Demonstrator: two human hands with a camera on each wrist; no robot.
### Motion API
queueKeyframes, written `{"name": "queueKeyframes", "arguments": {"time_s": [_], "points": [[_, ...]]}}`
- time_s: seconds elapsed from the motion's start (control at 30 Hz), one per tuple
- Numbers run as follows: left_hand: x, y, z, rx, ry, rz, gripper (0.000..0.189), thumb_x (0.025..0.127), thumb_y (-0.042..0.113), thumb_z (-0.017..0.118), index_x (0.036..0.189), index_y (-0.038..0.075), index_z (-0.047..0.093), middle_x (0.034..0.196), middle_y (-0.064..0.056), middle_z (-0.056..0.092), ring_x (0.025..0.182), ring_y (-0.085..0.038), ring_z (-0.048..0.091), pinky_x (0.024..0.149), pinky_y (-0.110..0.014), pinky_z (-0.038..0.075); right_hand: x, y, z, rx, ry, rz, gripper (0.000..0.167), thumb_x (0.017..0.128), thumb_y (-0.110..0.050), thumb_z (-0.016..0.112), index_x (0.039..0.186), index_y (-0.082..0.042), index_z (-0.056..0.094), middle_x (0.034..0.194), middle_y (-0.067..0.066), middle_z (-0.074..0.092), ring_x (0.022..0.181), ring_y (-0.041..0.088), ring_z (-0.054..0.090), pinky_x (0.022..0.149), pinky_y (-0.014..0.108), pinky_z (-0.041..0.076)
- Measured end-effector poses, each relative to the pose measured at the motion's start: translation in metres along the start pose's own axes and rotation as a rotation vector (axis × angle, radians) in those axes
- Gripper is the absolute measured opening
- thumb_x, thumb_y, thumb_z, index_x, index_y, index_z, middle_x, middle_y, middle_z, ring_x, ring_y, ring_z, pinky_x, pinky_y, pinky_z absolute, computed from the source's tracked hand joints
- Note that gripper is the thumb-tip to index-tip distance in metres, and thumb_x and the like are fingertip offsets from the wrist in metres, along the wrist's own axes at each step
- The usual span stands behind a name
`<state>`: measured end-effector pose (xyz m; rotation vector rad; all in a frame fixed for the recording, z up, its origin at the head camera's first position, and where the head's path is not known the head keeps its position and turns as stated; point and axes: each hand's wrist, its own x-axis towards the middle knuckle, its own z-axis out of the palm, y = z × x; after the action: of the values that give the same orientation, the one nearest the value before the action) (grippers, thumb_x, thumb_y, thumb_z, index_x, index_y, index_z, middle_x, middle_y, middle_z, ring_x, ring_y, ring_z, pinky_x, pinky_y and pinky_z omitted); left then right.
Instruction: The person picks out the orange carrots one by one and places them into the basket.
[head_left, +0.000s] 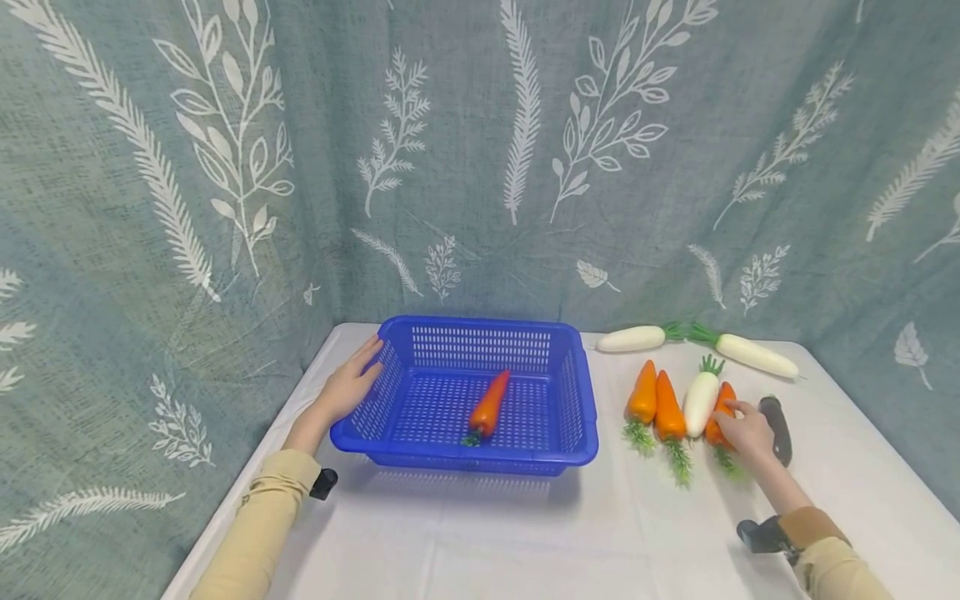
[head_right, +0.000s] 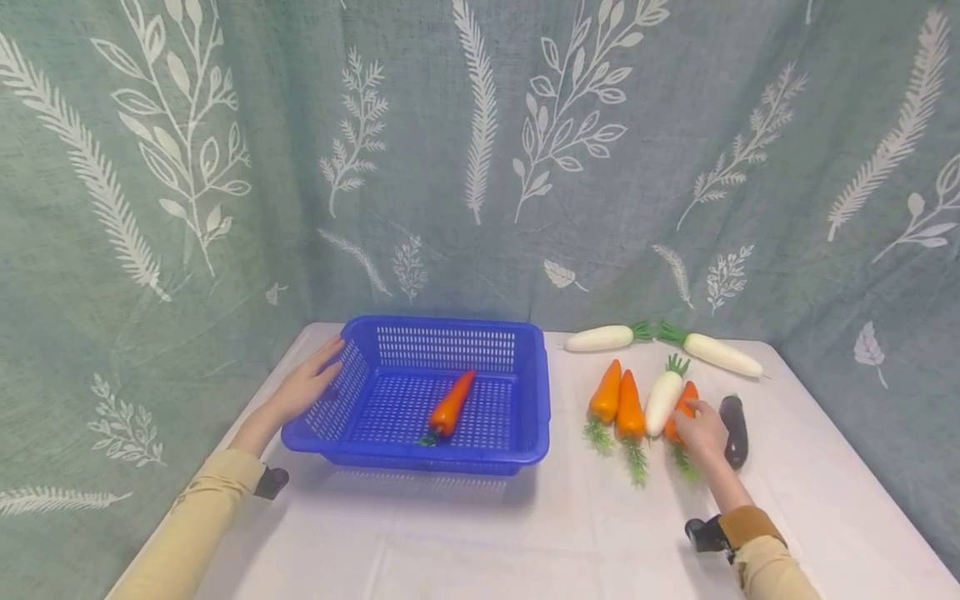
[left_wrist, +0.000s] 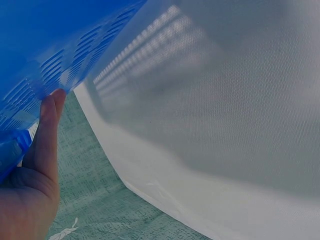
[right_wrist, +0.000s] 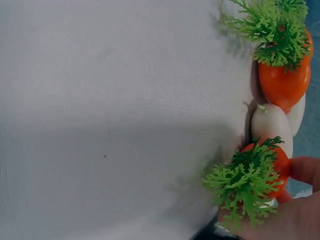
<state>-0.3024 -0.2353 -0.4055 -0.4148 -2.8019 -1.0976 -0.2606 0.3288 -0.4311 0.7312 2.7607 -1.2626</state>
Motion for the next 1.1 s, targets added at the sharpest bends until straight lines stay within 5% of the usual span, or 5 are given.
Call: {"name": "queueKeyframes", "arguments": {"time_s": [0.07,0.3,0.53,1.1], "points": [[0.000,0.000,0.000,0.002,0.001,0.002,0.050,0.104,0.012,0.038,0.147,-0.011,0.028,0.157,-0.026,0.019,0.143,-0.044,0.018,0.116,-0.057,0.015,0.001,0.001,0.001,0.011,-0.012,0.004,0.057,0.099,-0.019,0.045,0.144,0.012,0.030,0.143,0.040,0.028,0.111,0.044,0.042,0.095,0.049,0.044],[0.000,0.001,0.000,0.006,-0.005,0.002,0.050,0.105,0.013,0.037,0.148,-0.011,0.027,0.157,-0.026,0.018,0.143,-0.045,0.018,0.116,-0.058,0.015,0.004,0.006,0.000,0.045,-0.071,-0.009,0.060,0.098,-0.022,0.049,0.144,0.010,0.028,0.140,0.039,0.029,0.092,0.033,0.051,0.059,0.021,0.044],[-0.001,0.001,-0.001,-0.002,-0.007,0.010,0.050,0.104,0.011,0.038,0.147,-0.012,0.028,0.157,-0.027,0.018,0.143,-0.045,0.017,0.116,-0.057,0.015,0.008,0.010,0.001,0.089,-0.099,-0.011,0.065,0.098,-0.026,0.052,0.146,0.009,0.025,0.139,0.036,0.029,0.094,0.031,0.048,0.060,0.021,0.044],[-0.001,0.003,-0.001,0.004,0.002,0.014,0.050,0.103,0.010,0.038,0.146,-0.013,0.028,0.156,-0.028,0.020,0.142,-0.046,0.018,0.116,-0.057,0.015,0.010,0.015,0.000,0.149,-0.104,0.011,0.069,0.097,-0.027,0.055,0.148,0.007,0.024,0.129,0.032,0.032,0.068,0.014,0.045,0.056,0.021,0.044]]}}
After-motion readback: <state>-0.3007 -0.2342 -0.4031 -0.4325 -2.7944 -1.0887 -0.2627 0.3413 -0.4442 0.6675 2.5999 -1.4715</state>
